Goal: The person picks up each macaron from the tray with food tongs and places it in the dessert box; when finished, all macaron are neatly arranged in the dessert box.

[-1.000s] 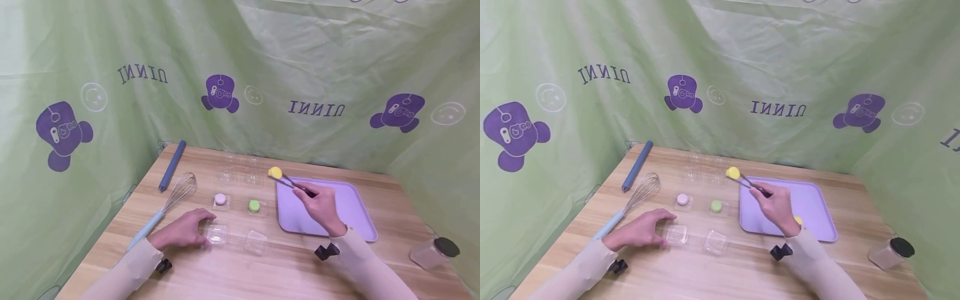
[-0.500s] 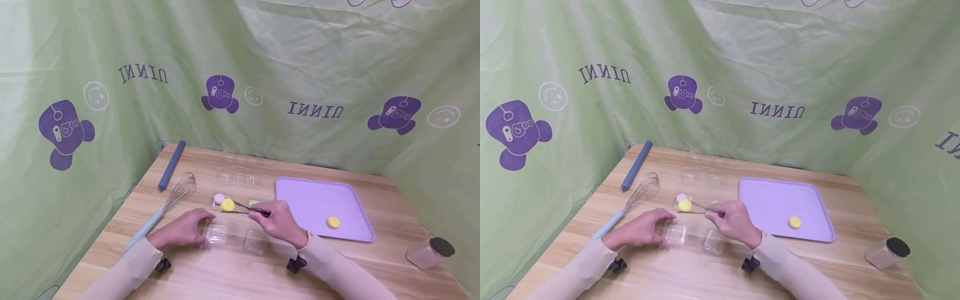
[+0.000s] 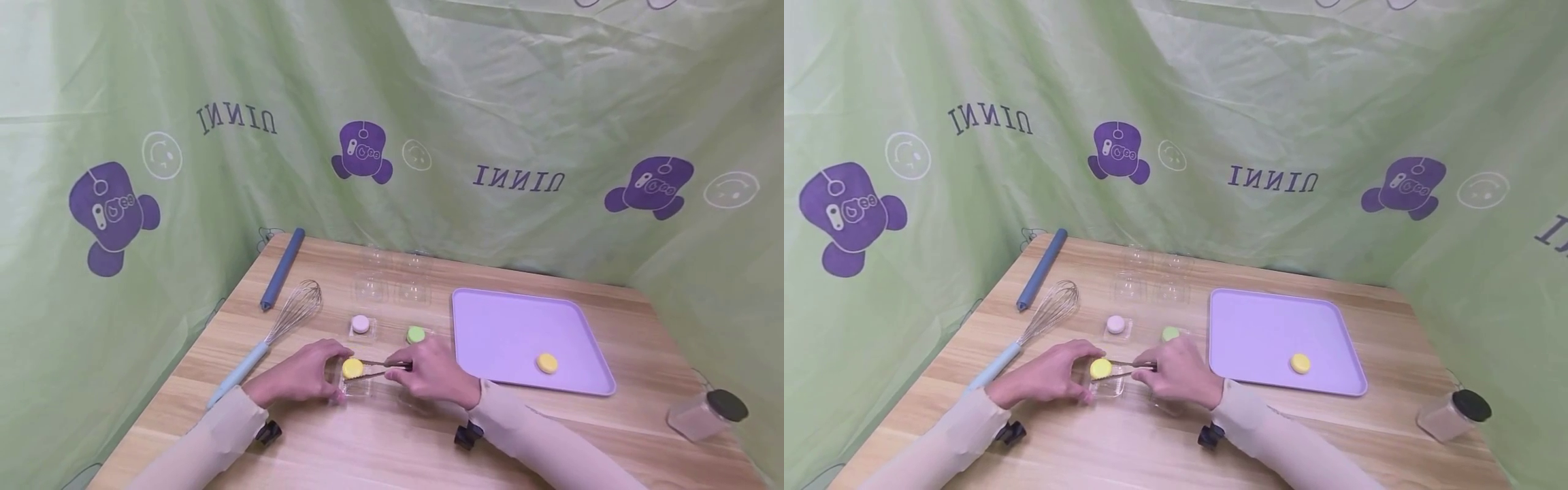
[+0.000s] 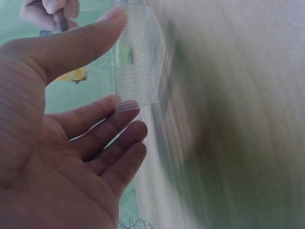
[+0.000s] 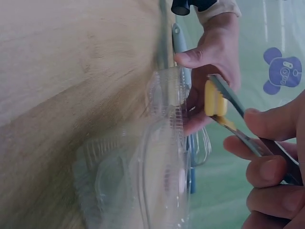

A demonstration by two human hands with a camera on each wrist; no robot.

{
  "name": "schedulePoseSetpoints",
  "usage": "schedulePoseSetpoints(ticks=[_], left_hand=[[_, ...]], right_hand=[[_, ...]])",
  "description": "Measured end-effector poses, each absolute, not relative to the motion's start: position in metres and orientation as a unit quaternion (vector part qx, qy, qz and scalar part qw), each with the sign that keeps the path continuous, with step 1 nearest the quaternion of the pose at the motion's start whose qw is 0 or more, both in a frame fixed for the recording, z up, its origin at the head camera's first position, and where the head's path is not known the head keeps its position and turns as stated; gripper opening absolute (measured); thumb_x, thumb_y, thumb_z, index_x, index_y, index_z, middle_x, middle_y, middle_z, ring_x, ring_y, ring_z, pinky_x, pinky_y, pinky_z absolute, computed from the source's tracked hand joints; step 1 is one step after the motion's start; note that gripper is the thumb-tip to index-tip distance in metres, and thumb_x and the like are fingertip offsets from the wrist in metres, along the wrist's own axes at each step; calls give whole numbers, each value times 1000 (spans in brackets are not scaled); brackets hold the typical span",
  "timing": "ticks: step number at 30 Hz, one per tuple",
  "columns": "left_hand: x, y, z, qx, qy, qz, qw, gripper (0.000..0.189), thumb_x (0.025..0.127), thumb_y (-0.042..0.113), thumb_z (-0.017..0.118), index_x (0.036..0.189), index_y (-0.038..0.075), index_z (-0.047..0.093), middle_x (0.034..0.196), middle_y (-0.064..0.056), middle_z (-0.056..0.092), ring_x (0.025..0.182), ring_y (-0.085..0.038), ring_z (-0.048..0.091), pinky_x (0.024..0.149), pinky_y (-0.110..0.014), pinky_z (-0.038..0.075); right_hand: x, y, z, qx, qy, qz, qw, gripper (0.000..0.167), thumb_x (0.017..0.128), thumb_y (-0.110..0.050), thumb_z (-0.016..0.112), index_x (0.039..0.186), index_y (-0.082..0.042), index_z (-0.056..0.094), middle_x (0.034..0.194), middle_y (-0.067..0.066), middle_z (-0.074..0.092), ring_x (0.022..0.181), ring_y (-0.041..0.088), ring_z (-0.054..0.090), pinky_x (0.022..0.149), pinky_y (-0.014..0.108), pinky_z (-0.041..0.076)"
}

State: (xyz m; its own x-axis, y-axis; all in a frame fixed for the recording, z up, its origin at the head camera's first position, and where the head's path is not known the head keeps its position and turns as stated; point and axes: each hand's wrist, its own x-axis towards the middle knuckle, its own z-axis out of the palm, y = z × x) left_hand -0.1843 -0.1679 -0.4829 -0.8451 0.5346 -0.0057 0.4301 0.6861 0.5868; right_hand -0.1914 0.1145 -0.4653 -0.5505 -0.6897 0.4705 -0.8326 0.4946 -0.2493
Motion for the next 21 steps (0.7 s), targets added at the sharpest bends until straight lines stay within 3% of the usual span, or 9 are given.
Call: schedulePoseSetpoints(ticks=[4,9,16,21], left_hand=[[-182,-167,-481,268,913,295,93,80,67,34,92,135,5,61,133,-10,65,127,-32,59,113,-55,47],[-180,-167,-481,264,915,287,98,80,68,34,92,135,5,60,135,-12,64,130,-34,58,114,-56,46],[-181,-166,-479,267,917,281,95,80,67,32,91,135,4,60,135,-13,64,128,-34,59,113,-55,47],[-183,-165,-478,266,919,276,97,79,68,31,91,135,5,60,136,-12,64,129,-33,58,113,-54,47]], right_hand=[[-191,111,-467,448,-859,215,122,15,84,-29,78,92,-18,83,81,-10,79,51,-12,36,50,4,25],[-190,106,-469,434,-875,197,79,16,86,-29,76,96,-18,83,70,-12,74,45,-11,22,43,8,19],[-192,102,-472,434,-883,168,59,16,86,-29,76,96,-18,82,77,-10,78,46,-9,29,44,8,25],[-193,100,-468,415,-895,164,25,19,88,-32,75,98,-17,82,70,-10,71,45,-6,31,44,12,27]])
